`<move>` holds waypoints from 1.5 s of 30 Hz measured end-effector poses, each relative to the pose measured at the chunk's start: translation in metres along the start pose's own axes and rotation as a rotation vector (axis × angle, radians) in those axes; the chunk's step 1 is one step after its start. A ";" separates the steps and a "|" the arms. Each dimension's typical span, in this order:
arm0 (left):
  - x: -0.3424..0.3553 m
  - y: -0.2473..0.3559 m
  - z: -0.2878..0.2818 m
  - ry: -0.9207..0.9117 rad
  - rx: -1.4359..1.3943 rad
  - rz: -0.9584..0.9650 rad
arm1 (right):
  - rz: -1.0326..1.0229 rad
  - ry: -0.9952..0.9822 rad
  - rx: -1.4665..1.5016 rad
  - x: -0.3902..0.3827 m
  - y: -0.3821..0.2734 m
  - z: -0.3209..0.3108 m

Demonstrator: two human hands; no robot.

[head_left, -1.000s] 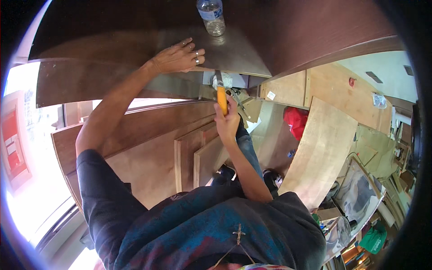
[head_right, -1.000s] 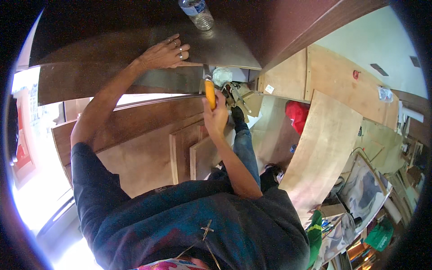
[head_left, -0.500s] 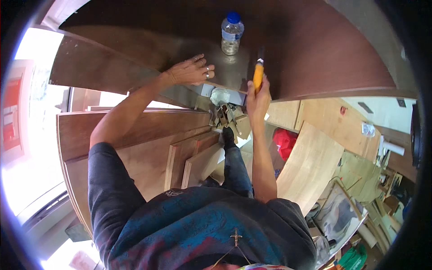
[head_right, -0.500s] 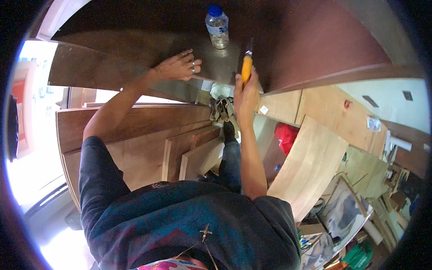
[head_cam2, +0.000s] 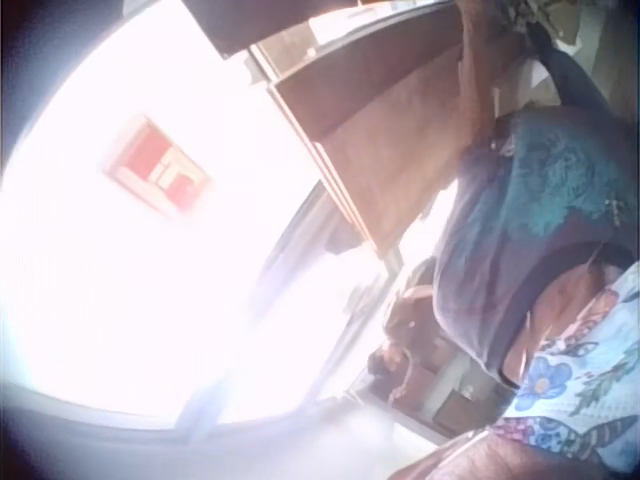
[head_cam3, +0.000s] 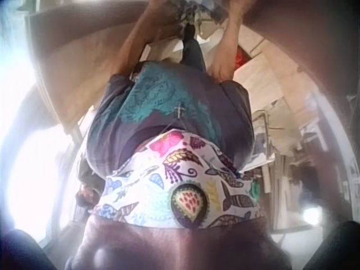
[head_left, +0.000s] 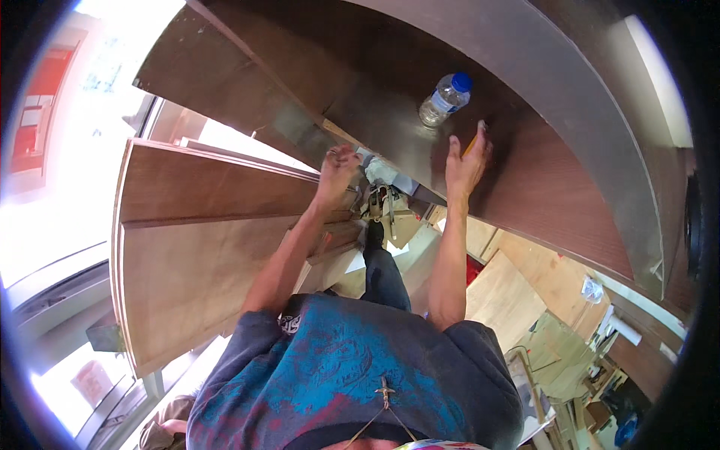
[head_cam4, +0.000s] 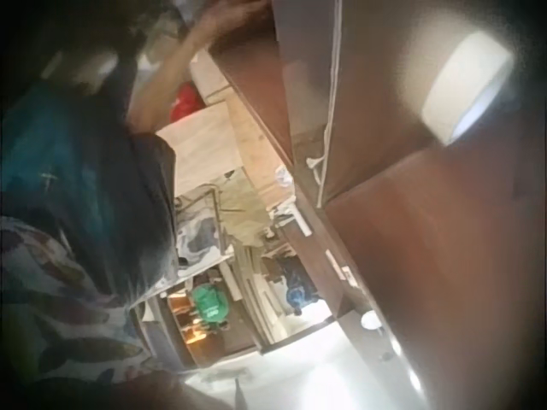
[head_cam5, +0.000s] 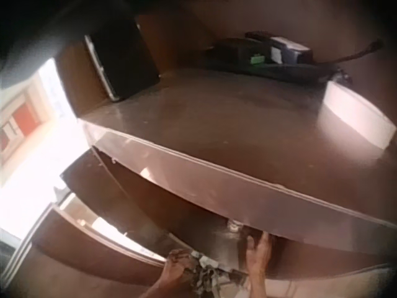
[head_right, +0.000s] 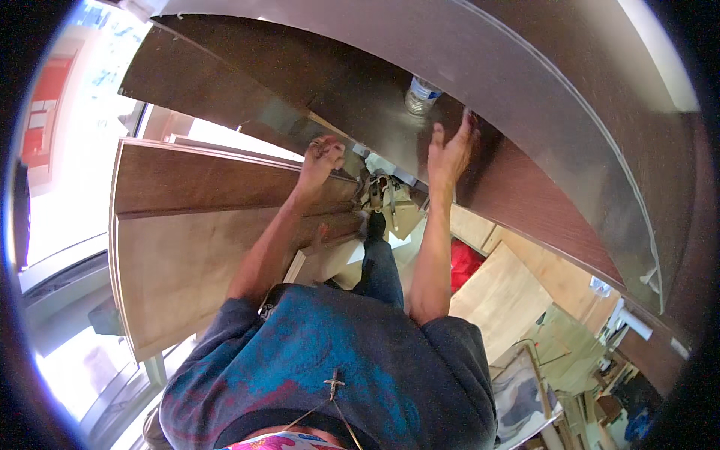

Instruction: The person uses a utility knife to shave and smooth the edge of a wooden cabinet panel, occasionally checking the surface with their fingers.

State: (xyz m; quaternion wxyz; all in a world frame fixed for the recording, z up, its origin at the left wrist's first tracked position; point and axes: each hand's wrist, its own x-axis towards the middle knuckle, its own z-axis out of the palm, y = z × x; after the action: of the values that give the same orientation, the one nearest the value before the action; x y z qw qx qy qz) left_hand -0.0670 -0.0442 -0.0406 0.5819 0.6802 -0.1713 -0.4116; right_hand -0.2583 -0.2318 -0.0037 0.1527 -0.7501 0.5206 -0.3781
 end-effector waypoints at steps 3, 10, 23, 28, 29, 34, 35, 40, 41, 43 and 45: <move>-0.005 -0.010 0.026 -0.015 -0.299 -0.114 | 0.003 -0.062 0.066 0.011 -0.009 0.021; 0.008 -0.040 0.049 0.005 -0.509 -0.013 | 0.009 -0.150 0.215 0.034 -0.016 0.045; 0.009 -0.007 0.065 0.078 -0.518 -0.073 | 0.149 -0.270 0.411 0.026 -0.034 0.011; -0.005 0.030 0.057 0.142 -0.488 -0.211 | 0.073 -0.225 0.457 -0.027 -0.034 -0.025; -0.005 0.035 0.053 0.126 -0.443 -0.233 | 0.087 -0.275 0.502 -0.045 -0.035 -0.034; 0.014 0.034 0.026 -0.063 -0.288 -0.256 | 0.298 -0.533 0.496 -0.165 -0.022 -0.031; 0.019 0.037 0.028 -0.087 -0.252 -0.298 | 0.286 -0.569 0.490 -0.193 -0.016 -0.020; 0.027 0.027 0.034 0.053 -0.463 -0.312 | 0.295 -0.884 0.316 -0.245 -0.046 0.019; 0.025 0.026 0.041 0.135 -0.556 -0.304 | 0.274 -0.884 0.325 -0.244 -0.057 0.027; 0.018 0.038 0.064 0.168 -0.518 -0.293 | 0.250 -0.810 0.415 -0.244 -0.063 0.060; 0.013 0.045 0.077 0.221 -0.525 -0.277 | 0.056 -0.620 0.541 -0.231 -0.080 0.076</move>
State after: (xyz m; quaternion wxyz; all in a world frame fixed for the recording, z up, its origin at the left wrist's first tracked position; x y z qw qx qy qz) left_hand -0.1070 -0.1154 -0.0024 0.6912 0.5640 0.0993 -0.4408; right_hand -0.1896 -0.0042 -0.0988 0.5044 -0.7468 0.3517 -0.2532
